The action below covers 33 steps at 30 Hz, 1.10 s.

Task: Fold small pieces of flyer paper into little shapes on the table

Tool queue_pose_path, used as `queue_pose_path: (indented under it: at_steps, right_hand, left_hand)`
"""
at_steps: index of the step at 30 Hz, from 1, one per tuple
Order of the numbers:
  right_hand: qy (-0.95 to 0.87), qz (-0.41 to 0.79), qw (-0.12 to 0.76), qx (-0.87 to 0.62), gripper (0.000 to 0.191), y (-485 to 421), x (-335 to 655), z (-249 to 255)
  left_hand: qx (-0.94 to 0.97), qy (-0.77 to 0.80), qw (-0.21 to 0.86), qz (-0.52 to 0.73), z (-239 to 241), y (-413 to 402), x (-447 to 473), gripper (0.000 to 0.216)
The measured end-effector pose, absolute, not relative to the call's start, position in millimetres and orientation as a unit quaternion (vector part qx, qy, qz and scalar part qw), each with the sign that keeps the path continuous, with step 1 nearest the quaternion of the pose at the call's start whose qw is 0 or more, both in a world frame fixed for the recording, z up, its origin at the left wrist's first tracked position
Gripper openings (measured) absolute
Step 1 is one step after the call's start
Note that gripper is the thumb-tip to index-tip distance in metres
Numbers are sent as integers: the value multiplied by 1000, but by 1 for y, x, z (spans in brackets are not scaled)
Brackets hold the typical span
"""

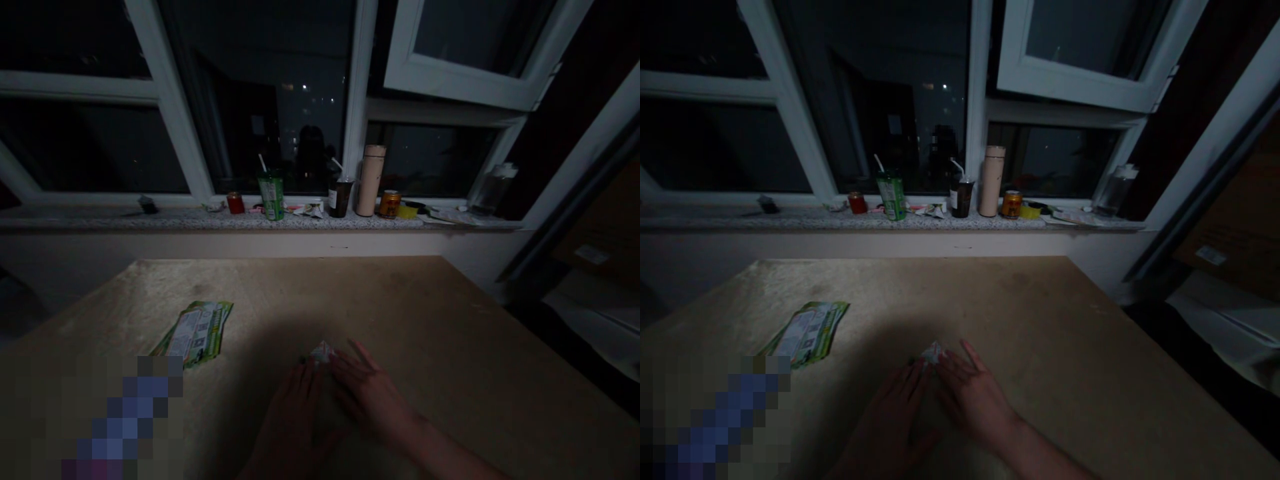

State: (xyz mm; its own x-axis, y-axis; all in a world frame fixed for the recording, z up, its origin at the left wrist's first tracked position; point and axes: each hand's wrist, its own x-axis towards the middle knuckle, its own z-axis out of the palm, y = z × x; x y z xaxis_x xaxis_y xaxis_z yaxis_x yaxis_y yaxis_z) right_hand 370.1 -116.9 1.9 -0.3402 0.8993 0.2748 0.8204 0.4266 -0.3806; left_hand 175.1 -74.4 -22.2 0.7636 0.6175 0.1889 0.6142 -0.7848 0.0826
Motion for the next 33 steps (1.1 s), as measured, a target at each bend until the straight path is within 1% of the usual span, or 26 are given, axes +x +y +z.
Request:
queue_pose_path:
  at_steps: [5,11,16,19,24,33]
  right_hand:
    - [-801,88,213,-552,43,-122,381,1]
    - [-809,113,188,-546,48,-123,383,2]
    - [-812,116,192,-539,50,-126,386,1]
    - [-812,112,196,-538,52,-127,387,-1]
    - [-813,96,203,-536,53,-128,386,-1]
    - [-804,82,203,-553,49,-129,387,-1]
  left_hand:
    - [940,327,18,100,-19,-75,176,77]
    - [940,326,-7,97,-25,-75,173,76]
    - [939,324,-20,111,-28,-74,167,70]
    - [944,314,-13,103,-24,-73,163,69]
    - [945,318,4,75,-13,-73,158,60]
    - [942,328,34,67,-13,-72,160,63]
